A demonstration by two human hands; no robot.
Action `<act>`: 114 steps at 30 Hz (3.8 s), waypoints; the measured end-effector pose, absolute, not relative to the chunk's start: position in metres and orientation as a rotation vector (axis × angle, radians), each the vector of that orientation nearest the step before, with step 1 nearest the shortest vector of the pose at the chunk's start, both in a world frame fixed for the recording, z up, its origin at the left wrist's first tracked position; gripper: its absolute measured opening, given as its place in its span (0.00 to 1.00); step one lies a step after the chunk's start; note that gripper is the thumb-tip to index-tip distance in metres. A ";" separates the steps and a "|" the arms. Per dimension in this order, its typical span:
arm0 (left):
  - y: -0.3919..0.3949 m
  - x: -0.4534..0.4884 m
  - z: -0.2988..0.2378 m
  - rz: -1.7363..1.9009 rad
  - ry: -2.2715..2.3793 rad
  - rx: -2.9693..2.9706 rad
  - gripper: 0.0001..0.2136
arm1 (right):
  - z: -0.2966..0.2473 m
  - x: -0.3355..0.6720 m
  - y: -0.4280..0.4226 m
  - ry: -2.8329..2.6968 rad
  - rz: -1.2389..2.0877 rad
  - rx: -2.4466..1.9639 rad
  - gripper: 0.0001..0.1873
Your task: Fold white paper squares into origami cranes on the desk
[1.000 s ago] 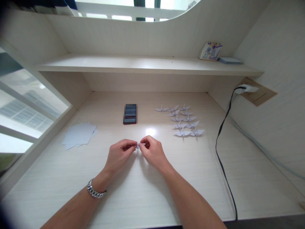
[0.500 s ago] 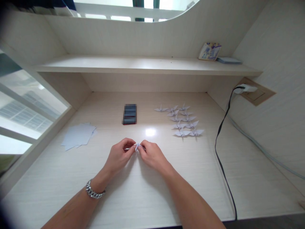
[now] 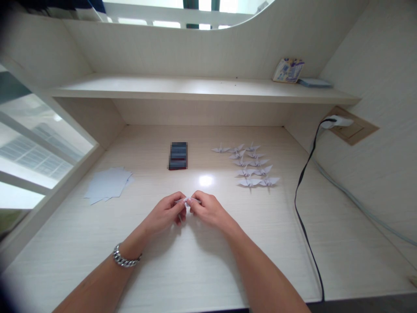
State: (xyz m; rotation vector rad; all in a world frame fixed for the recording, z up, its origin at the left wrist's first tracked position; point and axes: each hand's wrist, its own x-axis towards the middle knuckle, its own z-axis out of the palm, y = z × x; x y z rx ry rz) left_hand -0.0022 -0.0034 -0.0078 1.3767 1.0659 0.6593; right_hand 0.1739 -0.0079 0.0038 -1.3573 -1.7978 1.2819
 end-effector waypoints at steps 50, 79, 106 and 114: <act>-0.009 0.012 0.008 0.868 0.739 0.812 0.13 | -0.001 0.169 -0.004 -0.885 1.994 -0.726 0.15; -0.012 0.014 0.000 0.879 0.590 0.696 0.12 | -0.009 0.166 -0.005 -0.734 2.037 -0.516 0.13; -0.011 0.013 0.002 0.877 0.606 0.711 0.10 | -0.010 0.163 -0.005 -0.595 1.989 -0.430 0.28; -0.008 0.012 0.002 0.931 0.760 0.864 0.11 | -0.006 0.171 0.000 -0.659 1.756 -0.606 0.28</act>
